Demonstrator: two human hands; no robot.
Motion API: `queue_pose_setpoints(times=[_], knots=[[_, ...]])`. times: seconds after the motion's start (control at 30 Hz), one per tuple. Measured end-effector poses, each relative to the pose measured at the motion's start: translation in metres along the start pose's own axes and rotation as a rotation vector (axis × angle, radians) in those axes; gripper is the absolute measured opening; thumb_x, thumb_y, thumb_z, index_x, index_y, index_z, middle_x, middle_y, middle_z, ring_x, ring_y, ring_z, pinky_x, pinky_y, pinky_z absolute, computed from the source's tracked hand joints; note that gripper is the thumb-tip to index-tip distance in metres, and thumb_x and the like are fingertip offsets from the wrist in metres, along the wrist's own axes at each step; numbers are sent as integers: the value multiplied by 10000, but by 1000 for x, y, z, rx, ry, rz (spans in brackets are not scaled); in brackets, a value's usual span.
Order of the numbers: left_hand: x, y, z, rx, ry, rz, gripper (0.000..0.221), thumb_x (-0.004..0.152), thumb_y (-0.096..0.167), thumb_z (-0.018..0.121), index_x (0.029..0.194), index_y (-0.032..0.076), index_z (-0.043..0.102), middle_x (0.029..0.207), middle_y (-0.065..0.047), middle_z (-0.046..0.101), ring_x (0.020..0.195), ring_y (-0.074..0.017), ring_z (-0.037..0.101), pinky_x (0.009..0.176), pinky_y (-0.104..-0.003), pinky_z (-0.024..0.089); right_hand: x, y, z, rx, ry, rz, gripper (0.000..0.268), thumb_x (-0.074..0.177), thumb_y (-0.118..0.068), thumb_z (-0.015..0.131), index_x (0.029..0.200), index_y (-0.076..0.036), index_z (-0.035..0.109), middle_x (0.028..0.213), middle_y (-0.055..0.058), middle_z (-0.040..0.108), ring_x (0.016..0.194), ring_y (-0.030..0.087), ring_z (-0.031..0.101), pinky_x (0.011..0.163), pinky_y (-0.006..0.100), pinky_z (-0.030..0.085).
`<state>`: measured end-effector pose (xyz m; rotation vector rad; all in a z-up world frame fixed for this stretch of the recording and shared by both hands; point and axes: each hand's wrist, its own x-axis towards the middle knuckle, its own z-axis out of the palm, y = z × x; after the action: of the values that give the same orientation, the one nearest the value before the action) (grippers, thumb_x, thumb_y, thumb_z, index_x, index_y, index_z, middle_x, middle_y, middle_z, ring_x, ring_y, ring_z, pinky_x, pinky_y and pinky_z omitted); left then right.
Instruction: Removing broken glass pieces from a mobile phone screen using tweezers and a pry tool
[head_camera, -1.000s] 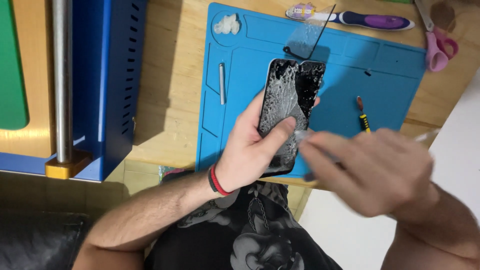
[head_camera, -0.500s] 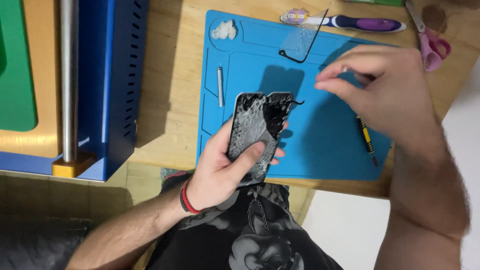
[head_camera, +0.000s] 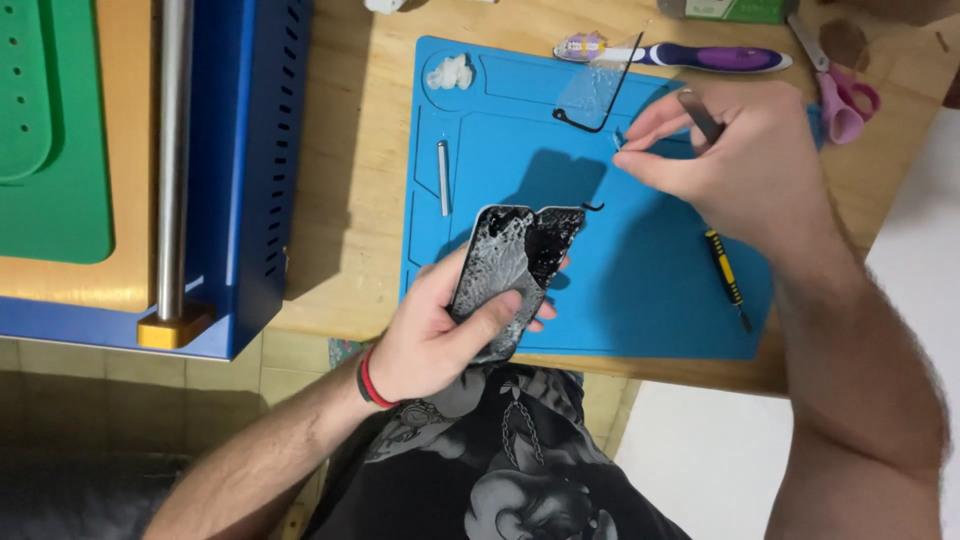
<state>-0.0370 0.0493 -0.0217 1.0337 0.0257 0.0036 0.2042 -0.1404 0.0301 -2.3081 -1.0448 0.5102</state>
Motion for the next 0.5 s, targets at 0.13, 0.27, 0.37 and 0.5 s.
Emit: queue_pose_setpoints(times=[0.13,0.27,0.37,0.5], knots=[[5,7,-14,61,2,-16,333,1147,78,559,1440,-73,515,1226,-206,746,1046,-308,828,934,-412,752,-1,-4,-1,-36,6,-8,185,1051,-128,972,996,-28,825,935,84,775,786,165,611,671,320,484],[12,22,-24,122,-53,-61,290,1150,89,543,1401,-56,549,1086,-178,792,980,-268,807,924,-371,706,1,-12,-7,70,-91,63,38,1011,-3,851,1030,20,827,1168,167,833,1061,229,815,905,338,655],[11,19,-22,116,-101,-46,245,1139,38,550,1366,-43,595,1134,-162,771,991,-249,800,893,-350,718,-14,3,-14,-84,-11,-53,190,1051,-166,970,1166,-54,869,633,2,520,572,117,275,556,297,236],[10,18,-9,-76,-88,-65,370,1137,48,594,1486,-44,512,1434,-208,690,1078,-306,807,954,-421,714,-17,6,-16,-78,118,3,86,1190,-27,877,1112,10,878,748,48,702,538,102,441,487,276,337]])
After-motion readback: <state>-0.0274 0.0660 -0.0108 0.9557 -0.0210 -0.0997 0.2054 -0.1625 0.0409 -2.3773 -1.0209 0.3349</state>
